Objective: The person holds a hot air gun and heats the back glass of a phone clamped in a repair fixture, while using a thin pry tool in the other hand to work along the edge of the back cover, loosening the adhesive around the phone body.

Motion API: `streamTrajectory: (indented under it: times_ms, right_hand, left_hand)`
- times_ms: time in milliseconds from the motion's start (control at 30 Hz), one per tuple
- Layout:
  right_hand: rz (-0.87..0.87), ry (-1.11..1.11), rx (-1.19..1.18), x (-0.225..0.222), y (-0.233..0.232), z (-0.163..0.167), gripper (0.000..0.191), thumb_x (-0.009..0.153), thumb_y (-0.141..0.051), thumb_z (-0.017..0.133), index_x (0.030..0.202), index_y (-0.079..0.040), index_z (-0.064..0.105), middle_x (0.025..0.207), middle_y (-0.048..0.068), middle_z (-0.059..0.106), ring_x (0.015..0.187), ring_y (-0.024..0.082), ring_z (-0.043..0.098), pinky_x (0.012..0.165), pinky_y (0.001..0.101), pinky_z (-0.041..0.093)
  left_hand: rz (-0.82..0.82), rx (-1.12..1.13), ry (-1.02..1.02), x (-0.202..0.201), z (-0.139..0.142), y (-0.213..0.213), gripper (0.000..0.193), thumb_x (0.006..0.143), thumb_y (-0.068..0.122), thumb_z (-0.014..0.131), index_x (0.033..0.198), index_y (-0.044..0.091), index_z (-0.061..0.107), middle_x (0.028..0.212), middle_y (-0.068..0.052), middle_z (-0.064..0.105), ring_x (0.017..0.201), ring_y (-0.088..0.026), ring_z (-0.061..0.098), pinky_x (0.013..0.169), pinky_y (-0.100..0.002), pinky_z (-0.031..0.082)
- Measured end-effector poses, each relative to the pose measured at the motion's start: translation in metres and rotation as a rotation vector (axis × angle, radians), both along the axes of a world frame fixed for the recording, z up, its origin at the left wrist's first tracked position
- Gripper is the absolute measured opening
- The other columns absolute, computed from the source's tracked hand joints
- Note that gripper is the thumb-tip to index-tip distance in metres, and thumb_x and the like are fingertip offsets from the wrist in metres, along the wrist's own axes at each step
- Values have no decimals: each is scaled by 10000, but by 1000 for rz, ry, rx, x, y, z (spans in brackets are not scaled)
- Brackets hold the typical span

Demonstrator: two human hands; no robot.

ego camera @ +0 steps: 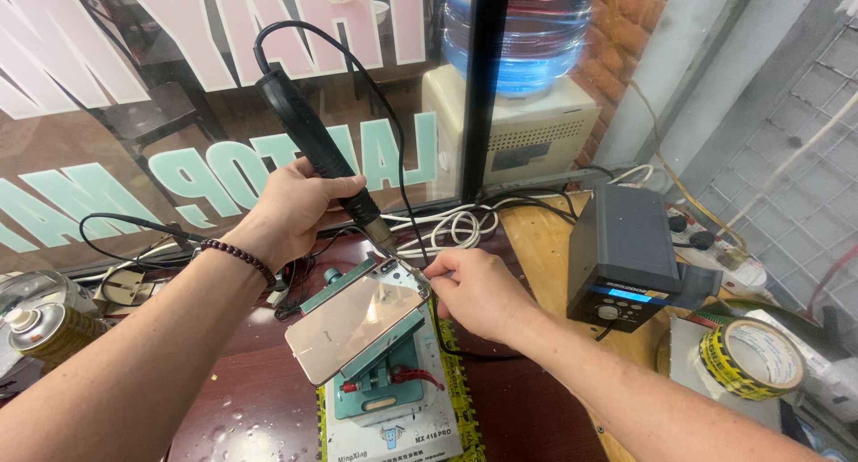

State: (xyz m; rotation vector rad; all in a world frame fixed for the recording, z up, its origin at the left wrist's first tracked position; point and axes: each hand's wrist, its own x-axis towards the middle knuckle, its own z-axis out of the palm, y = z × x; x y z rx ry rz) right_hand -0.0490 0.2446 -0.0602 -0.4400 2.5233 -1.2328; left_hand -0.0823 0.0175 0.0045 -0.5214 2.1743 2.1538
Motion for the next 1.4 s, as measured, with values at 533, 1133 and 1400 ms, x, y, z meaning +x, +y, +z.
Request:
streamTrajectory:
  times_ms: [533, 1133, 1400]
  right_hand:
    - [154, 326, 62, -19, 10, -16, 189, 927, -173, 607, 1045, -92, 730, 887, 166, 761, 862, 354, 744, 738, 426, 572]
    - [-34, 205, 254, -2, -8, 9, 176, 945, -218, 592, 1034, -142, 724, 927, 142, 765, 904, 358, 732, 797, 471, 557]
    - [-36, 208, 255, -3, -12, 22, 196, 930, -218, 602, 1058, -143, 731, 959, 143, 763, 938, 368, 720, 822, 478, 552]
  left_hand:
    - [-32, 5, 22, -7, -6, -6, 248, 879, 62, 713, 1102, -1, 627, 1051, -106, 688, 959, -245, 738, 874, -355, 646]
    - [-12, 19, 11, -8, -6, -8, 236, 886, 57, 707, 1098, 6, 616, 1045, -107, 688, 952, -248, 751, 877, -360, 607]
    - [-5, 42, 3, -7, -4, -14, 222, 879, 55, 707, 1076, 15, 614, 1020, -102, 671, 926, -259, 738, 840, -402, 659]
